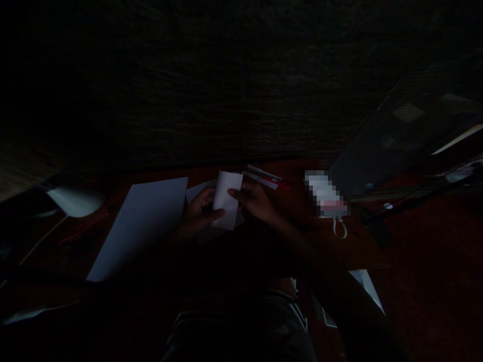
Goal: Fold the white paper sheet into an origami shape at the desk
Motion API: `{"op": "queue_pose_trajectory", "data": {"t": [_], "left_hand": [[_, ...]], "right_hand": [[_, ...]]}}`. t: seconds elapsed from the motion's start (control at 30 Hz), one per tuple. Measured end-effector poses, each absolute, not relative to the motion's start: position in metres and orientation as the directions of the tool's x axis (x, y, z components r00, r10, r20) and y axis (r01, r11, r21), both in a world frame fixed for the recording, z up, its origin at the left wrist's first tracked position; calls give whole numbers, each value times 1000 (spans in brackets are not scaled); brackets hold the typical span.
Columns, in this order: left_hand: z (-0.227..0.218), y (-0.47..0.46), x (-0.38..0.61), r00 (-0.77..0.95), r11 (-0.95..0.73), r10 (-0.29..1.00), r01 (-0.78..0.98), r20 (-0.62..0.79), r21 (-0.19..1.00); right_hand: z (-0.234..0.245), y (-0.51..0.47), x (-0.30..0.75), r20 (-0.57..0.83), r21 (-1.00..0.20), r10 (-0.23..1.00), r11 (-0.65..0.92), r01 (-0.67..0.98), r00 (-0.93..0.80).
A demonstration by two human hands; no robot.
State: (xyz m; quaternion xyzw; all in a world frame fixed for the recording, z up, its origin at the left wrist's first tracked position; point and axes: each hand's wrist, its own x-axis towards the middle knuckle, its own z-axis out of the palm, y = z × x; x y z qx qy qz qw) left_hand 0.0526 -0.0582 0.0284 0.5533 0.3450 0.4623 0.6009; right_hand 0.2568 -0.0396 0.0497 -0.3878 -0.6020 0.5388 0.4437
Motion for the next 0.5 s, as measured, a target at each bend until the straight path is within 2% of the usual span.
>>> {"op": "queue_pose_trajectory", "data": {"t": [0.27,0.5], "left_hand": [[28,-57,50,327,-24,942,-160,76,987],[32,-61,54,236,-5,972,-87,25,996]], "right_hand": [[54,-39,259,109,-994,944,96,-58,-312],[48,-40,255,60,-997,933,74,26,-355]]}}
